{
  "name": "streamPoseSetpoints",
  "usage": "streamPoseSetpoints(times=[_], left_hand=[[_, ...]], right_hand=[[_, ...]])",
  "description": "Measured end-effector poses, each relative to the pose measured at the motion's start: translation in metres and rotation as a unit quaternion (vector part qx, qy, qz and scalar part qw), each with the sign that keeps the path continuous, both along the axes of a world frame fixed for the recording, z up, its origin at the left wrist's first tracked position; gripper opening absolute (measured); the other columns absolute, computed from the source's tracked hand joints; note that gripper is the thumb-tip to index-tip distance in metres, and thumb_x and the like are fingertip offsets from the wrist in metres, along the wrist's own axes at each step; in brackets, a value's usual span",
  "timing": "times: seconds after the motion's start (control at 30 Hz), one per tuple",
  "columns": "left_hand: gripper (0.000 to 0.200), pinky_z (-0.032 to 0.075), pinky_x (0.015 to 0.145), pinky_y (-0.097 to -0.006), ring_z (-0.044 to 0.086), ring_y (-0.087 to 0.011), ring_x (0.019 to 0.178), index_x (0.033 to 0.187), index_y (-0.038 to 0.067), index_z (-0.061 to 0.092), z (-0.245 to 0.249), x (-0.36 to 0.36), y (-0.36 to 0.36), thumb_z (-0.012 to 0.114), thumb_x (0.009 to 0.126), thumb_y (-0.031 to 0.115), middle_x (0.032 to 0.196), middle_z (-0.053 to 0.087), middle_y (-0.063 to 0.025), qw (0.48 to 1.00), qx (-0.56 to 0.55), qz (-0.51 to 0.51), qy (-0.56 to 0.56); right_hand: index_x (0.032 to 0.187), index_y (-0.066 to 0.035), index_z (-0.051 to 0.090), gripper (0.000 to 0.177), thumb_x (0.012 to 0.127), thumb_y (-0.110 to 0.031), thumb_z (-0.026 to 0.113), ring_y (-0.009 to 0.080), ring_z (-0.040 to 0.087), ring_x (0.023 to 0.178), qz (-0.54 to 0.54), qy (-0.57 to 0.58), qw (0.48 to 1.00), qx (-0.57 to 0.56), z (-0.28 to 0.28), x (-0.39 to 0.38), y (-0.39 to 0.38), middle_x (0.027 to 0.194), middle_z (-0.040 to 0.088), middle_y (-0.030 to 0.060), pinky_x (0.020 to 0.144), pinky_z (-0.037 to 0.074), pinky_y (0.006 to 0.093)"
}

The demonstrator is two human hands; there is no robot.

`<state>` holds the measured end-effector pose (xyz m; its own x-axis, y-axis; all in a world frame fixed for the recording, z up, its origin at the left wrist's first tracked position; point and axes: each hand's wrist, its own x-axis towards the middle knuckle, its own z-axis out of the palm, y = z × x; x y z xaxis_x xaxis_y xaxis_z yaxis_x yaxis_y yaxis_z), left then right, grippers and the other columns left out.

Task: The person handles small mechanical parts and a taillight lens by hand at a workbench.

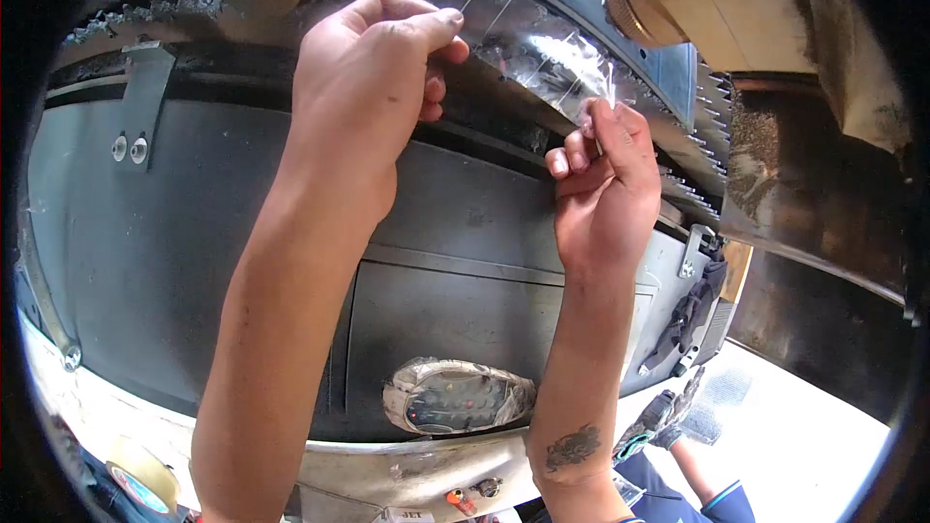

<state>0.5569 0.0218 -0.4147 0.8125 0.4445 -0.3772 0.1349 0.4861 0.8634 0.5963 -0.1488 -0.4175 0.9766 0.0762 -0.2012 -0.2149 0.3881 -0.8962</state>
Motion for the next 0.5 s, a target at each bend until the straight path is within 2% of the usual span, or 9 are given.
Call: streamPoseSetpoints(times=[0.43,0.5], left_hand=[[0.008,0.045,0.060,-0.0238,0.051,-0.0078,0.062,0.086,0.006,0.060,-0.0029,-0.0020,0.0031,0.059,0.086,0.015,0.077,0.060,-0.0026,0.999,-0.023,0.024,0.002],[0.008,0.045,0.058,-0.0247,0.051,-0.0085,0.061,0.083,0.006,0.060,-0.0076,-0.0026,0.0044,0.060,0.083,0.015,0.074,0.060,-0.0032,0.998,-0.054,0.025,-0.032]], right_hand=[[0.090,-0.002,0.062,0.008,0.084,-0.005,0.064,0.0104,0.046,0.056,0.006,0.001,1.000,-0.022,0.0031,-0.0038,0.0062,0.071,0.057,0.0025,0.052,0.039,0.0266],[0.090,-0.002,0.062,0.008,0.083,-0.007,0.064,0.0103,0.045,0.055,0.024,0.000,0.999,-0.040,0.0023,-0.0017,0.0056,0.068,0.055,0.0020,0.052,0.039,0.0265]])
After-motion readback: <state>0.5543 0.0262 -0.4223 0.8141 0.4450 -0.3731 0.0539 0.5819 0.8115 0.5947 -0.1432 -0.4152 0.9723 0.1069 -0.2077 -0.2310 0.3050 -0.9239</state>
